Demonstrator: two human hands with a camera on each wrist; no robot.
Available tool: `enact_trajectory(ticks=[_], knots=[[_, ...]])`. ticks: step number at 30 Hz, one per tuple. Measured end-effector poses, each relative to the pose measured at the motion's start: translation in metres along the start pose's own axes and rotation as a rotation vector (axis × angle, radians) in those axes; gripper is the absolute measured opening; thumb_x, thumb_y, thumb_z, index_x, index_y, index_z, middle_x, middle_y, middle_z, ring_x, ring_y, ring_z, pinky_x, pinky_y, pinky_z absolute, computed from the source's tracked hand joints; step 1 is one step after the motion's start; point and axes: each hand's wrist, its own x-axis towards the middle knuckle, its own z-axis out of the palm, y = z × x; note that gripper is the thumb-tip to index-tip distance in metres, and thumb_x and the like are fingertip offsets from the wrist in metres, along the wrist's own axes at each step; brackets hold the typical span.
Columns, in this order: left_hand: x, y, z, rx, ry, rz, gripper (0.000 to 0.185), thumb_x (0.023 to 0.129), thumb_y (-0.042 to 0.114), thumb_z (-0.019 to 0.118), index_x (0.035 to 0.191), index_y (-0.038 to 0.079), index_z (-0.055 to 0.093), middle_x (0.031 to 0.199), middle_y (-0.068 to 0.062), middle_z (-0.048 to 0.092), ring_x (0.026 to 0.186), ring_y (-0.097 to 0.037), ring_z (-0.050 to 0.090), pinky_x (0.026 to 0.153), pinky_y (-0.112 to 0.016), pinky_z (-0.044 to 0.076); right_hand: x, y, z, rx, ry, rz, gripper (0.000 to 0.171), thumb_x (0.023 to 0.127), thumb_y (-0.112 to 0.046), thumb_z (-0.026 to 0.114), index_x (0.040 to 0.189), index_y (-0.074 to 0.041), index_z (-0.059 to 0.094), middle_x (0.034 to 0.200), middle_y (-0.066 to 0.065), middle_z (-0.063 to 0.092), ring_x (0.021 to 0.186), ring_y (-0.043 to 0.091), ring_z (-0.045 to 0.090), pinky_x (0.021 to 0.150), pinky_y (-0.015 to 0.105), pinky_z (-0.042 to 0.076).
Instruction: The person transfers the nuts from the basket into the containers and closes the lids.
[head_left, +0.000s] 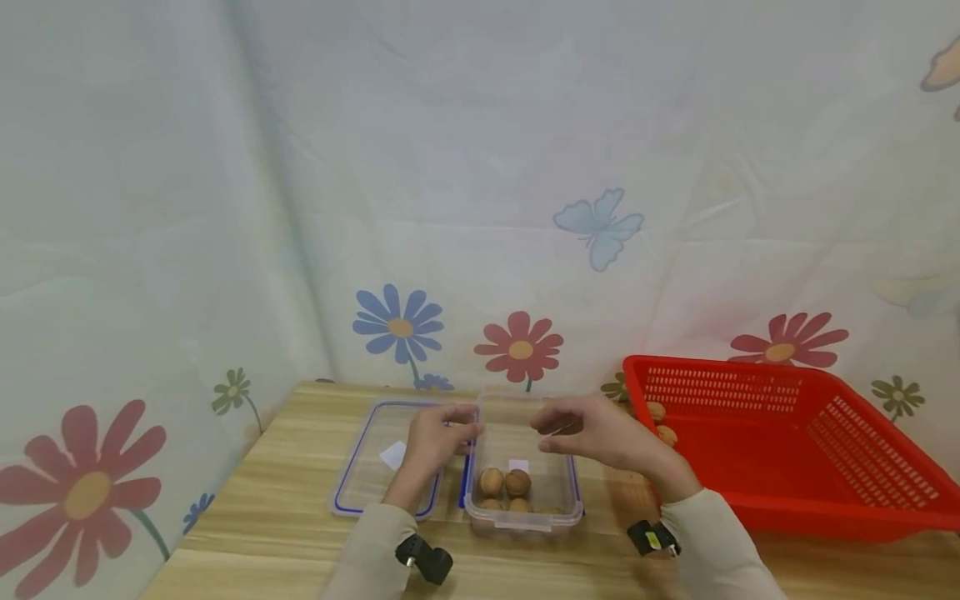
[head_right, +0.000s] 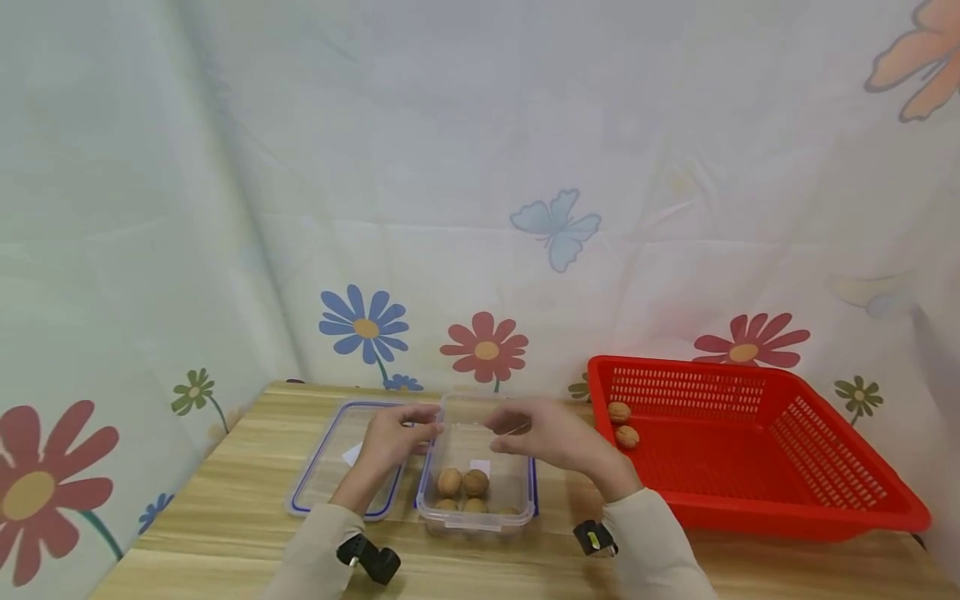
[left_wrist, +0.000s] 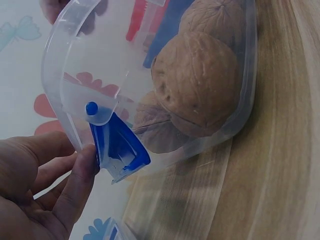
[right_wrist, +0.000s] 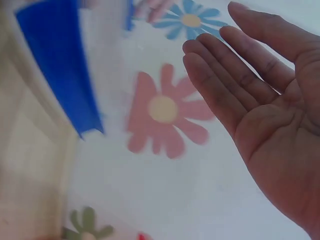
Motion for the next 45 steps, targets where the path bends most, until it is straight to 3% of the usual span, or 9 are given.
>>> enact_trajectory(ticks=[9, 16, 19, 25, 27, 39, 45], knots=[[0.000, 0.000, 0.000, 0.022, 0.009, -0.008, 0.031, 0.092, 0.002, 0.081, 0.122, -0.005, 0.076, 0.109, -0.019, 0.076, 0.074, -0.026, 0.077, 0.065, -0.033, 0.067, -0.022, -0.022, -0.051, -0.074, 0.119, 0.005, 0.031, 0.097, -0.021, 0.082, 0.125, -0.011, 0.076, 0.119, 0.003, 0.076, 0.106, 0.019, 0.073, 0.096, 0.033, 0.062], [0.000, 0.000, 0.001, 0.021, 0.009, -0.011, 0.032, 0.091, 0.001, 0.082, 0.122, -0.005, 0.076, 0.110, -0.020, 0.075, 0.072, -0.026, 0.077, 0.067, -0.035, 0.068, -0.035, -0.025, -0.083, -0.153, 0.160, 0.058, 0.032, 0.097, -0.020, 0.081, 0.127, -0.012, 0.074, 0.121, 0.002, 0.076, 0.108, 0.020, 0.073, 0.093, 0.020, 0.059], [0.000, 0.000, 0.002, 0.017, 0.005, -0.010, 0.033, 0.092, 0.001, 0.081, 0.123, -0.006, 0.075, 0.112, -0.023, 0.075, 0.073, -0.026, 0.077, 0.068, -0.037, 0.068, -0.040, -0.019, -0.098, -0.187, 0.171, 0.078, 0.032, 0.097, -0.018, 0.080, 0.128, -0.011, 0.074, 0.120, 0.002, 0.076, 0.107, 0.021, 0.073, 0.093, 0.021, 0.058], [0.000, 0.000, 0.001, 0.017, 0.010, -0.002, 0.032, 0.092, 0.000, 0.081, 0.122, -0.006, 0.075, 0.111, -0.022, 0.075, 0.074, -0.027, 0.077, 0.070, -0.040, 0.068, -0.047, -0.004, -0.121, -0.222, 0.187, 0.170, 0.039, 0.099, -0.026, 0.078, 0.134, -0.010, 0.071, 0.125, 0.007, 0.075, 0.112, 0.027, 0.070, 0.099, 0.050, 0.061], [0.000, 0.000, 0.001, 0.018, 0.011, 0.000, 0.032, 0.092, 0.000, 0.081, 0.122, -0.006, 0.075, 0.110, -0.021, 0.075, 0.074, -0.027, 0.077, 0.070, -0.040, 0.068, -0.049, 0.004, -0.126, -0.223, 0.192, 0.187, 0.042, 0.099, -0.030, 0.078, 0.135, -0.009, 0.070, 0.127, 0.009, 0.074, 0.113, 0.029, 0.069, 0.098, 0.054, 0.061], [-0.001, 0.000, 0.002, 0.022, 0.010, -0.005, 0.032, 0.092, 0.001, 0.081, 0.123, -0.006, 0.075, 0.111, -0.021, 0.075, 0.076, -0.028, 0.077, 0.071, -0.041, 0.068, -0.060, 0.050, -0.142, -0.182, 0.174, 0.255, 0.052, 0.097, -0.034, 0.080, 0.138, -0.005, 0.067, 0.131, 0.014, 0.072, 0.114, 0.031, 0.068, 0.098, 0.056, 0.061], [-0.002, 0.001, 0.002, 0.030, 0.012, -0.001, 0.032, 0.092, 0.001, 0.081, 0.123, -0.005, 0.075, 0.109, -0.020, 0.076, 0.076, -0.028, 0.077, 0.070, -0.038, 0.068, -0.061, 0.070, -0.141, -0.109, 0.144, 0.356, 0.055, 0.096, -0.033, 0.082, 0.140, -0.004, 0.066, 0.134, 0.017, 0.069, 0.115, 0.036, 0.066, 0.092, 0.045, 0.065]])
